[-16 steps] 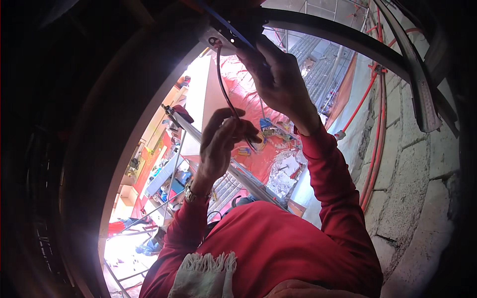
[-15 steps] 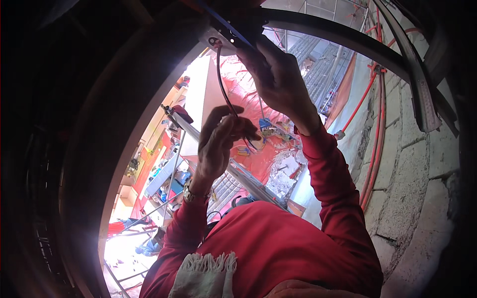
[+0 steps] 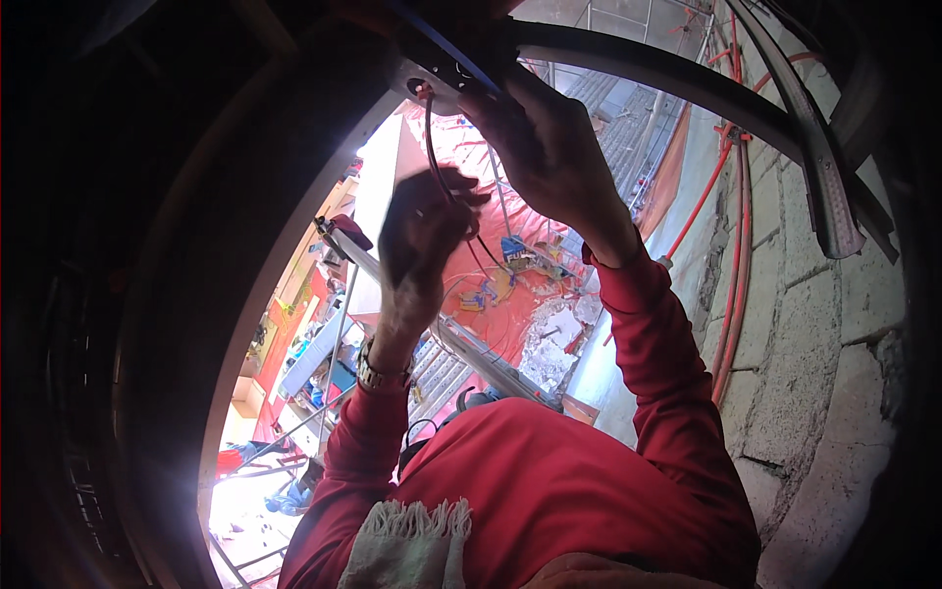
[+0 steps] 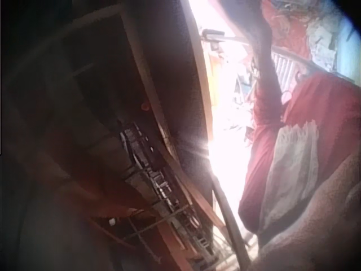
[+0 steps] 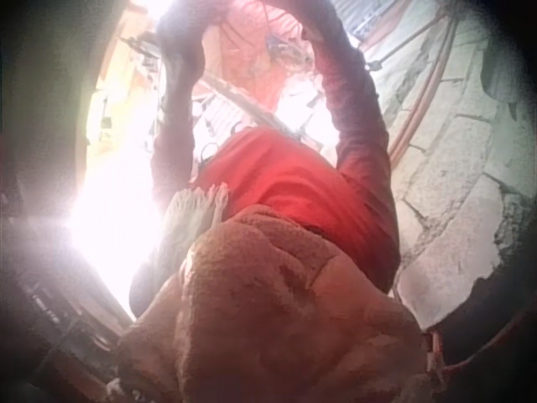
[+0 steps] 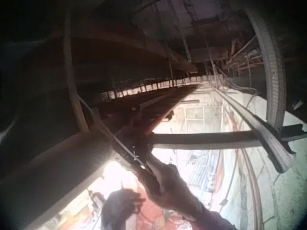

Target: The person is stripping insulation from wires and connecting them inside a junction box on a ceiling using wire strippers and their hands.

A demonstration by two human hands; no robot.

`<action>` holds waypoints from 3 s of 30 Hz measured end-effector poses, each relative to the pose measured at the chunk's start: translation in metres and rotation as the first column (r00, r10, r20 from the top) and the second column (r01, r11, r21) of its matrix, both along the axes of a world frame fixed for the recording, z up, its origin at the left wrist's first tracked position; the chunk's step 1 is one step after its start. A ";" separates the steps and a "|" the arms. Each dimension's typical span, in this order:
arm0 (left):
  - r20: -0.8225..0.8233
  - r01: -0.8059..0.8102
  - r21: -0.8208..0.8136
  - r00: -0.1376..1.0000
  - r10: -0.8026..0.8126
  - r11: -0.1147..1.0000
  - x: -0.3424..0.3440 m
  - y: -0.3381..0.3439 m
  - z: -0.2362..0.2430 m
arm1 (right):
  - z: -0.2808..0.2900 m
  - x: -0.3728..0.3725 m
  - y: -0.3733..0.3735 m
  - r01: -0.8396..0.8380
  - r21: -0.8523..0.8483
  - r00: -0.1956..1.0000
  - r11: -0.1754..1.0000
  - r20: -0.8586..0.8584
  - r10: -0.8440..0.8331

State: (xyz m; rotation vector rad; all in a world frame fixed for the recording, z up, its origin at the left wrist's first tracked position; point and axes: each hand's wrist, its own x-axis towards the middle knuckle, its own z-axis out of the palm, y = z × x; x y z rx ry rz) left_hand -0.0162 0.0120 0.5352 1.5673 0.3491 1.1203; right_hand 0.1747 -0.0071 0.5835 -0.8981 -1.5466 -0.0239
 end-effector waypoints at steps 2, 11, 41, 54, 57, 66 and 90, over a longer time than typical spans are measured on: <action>0.154 -0.199 0.222 0.974 0.167 0.954 0.003 0.007 0.018 | -0.003 -0.005 0.005 0.000 0.058 1.000 0.998 0.022 -0.001; -0.059 -0.337 0.408 0.918 0.393 0.848 0.019 0.008 0.052 | 0.001 -0.007 -0.006 -0.112 -0.072 0.980 0.991 -0.174 0.098; 0.141 -0.319 0.223 0.945 0.294 0.921 0.031 0.016 0.046 | 0.071 0.011 -0.008 0.191 0.312 0.816 0.931 0.476 -0.328; 0.248 -0.224 0.172 0.952 0.178 0.959 0.026 0.024 0.043 | 0.118 0.007 0.007 0.156 -0.292 0.780 0.944 0.622 0.064; 0.230 -0.246 0.175 0.952 0.203 0.953 0.031 0.029 0.037 | 0.091 0.030 0.031 0.048 -0.331 0.800 0.943 0.577 0.162; 0.231 -0.348 0.110 0.920 0.316 0.931 0.025 0.038 0.046 | 0.066 0.009 0.029 0.007 -0.291 0.897 0.957 0.425 0.123; 0.317 -0.387 0.918 0.578 0.752 -0.090 -0.007 0.065 0.054 | 0.055 0.012 0.033 -0.235 -0.031 0.913 0.971 0.334 0.232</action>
